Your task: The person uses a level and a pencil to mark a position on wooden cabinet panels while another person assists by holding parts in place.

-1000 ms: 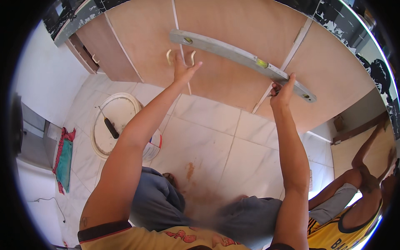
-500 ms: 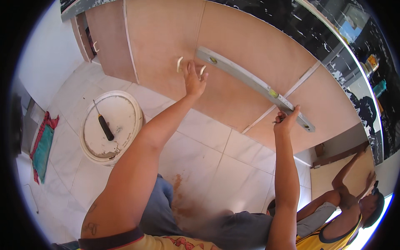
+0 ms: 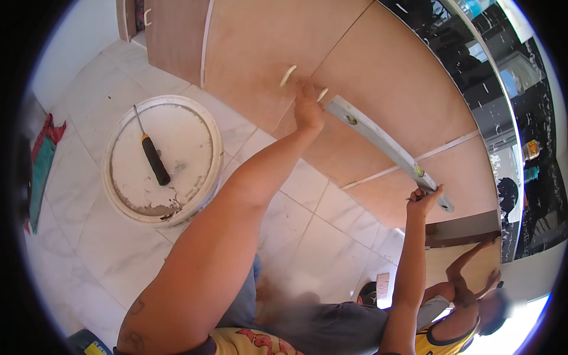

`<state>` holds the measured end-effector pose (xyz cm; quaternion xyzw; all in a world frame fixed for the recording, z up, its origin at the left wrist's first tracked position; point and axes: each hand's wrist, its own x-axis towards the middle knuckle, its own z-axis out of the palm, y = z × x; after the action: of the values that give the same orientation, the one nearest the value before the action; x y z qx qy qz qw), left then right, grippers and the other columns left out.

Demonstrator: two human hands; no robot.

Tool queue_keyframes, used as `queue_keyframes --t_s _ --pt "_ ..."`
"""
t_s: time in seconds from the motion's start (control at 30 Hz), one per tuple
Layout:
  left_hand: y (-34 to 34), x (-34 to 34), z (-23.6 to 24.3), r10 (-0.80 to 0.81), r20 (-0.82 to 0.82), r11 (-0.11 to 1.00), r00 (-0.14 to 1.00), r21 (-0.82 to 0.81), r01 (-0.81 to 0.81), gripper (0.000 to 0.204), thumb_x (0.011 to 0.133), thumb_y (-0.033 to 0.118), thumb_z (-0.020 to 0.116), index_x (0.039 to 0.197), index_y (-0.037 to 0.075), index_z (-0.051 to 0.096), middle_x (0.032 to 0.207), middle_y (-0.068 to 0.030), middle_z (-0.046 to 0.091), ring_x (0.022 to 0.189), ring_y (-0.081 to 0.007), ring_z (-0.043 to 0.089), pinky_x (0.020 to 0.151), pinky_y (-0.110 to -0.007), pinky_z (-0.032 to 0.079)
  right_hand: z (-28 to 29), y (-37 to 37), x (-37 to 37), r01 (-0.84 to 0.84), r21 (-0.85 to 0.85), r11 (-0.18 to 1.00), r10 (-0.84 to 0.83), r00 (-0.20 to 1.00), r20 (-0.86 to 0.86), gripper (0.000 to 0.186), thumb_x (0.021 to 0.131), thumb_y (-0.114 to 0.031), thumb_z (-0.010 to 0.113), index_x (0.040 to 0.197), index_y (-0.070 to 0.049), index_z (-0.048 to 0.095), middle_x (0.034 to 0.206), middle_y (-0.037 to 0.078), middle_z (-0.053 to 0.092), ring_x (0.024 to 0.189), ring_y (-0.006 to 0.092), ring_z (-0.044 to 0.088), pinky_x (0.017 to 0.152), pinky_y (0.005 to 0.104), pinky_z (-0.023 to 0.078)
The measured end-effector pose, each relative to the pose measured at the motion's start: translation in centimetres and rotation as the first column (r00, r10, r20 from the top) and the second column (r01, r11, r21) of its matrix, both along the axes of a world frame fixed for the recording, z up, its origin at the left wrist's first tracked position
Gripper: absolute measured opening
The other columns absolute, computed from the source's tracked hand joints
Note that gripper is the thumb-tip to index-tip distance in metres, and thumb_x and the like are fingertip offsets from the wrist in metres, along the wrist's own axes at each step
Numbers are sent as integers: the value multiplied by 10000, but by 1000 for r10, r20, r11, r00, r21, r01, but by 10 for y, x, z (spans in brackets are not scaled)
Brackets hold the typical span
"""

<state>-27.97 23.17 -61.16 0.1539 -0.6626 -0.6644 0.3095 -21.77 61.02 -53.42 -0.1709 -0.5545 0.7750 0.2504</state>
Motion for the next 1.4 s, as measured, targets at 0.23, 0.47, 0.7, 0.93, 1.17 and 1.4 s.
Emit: queue_keyframes --t_s 0.23,0.47,0.7,0.93,1.17,1.4 --pt "31 -24 4 286 289 904 913 -398 -157 719 892 133 626 1501 5 265 1563 -281 218 1369 -480 349 1044 -577 401 13 -8 -1 -46 49 998 45 999 17 481 948 -618 467 968 -141 521 764 69 620 479 92 395 381 216 264" --pt "4 -25 -8 270 85 897 959 -383 -219 757 838 50 671 1490 15 285 1562 -214 263 1345 -421 397 1052 -572 399 16 -17 -12 -50 34 998 51 998 -33 501 939 -635 473 967 -137 520 761 60 598 481 86 405 372 219 253" --pt "-2 -14 -6 212 72 931 975 -319 -178 752 747 50 720 1413 65 371 1475 -179 383 1251 -382 478 971 -494 444 11 -25 -16 -43 -2 999 44 999 9 515 912 -656 510 929 -142 533 686 20 500 492 92 409 381 227 263" --pt "-7 -27 -15 338 -1 856 941 -414 -308 533 817 132 679 1304 74 470 1378 -186 457 1201 -381 522 926 -489 467 8 -19 -12 -96 16 995 96 995 9 503 912 -650 516 899 -147 525 665 2 482 488 94 408 383 233 265" --pt "-42 -12 -27 122 -210 879 970 -431 -204 648 732 269 817 1270 85 507 1343 -183 454 1234 -398 459 979 -513 419 6 -12 -13 -124 -14 992 123 992 -12 476 921 -627 513 892 -152 531 644 0 490 475 97 409 378 232 249" --pt "-58 14 5 171 -170 750 971 -616 -240 791 677 335 874 1332 104 495 1375 -181 377 1338 -359 327 1052 -523 353 -5 -5 -9 -52 -19 998 51 998 -45 444 945 -581 517 831 -155 471 624 -2 459 476 108 425 375 247 274"
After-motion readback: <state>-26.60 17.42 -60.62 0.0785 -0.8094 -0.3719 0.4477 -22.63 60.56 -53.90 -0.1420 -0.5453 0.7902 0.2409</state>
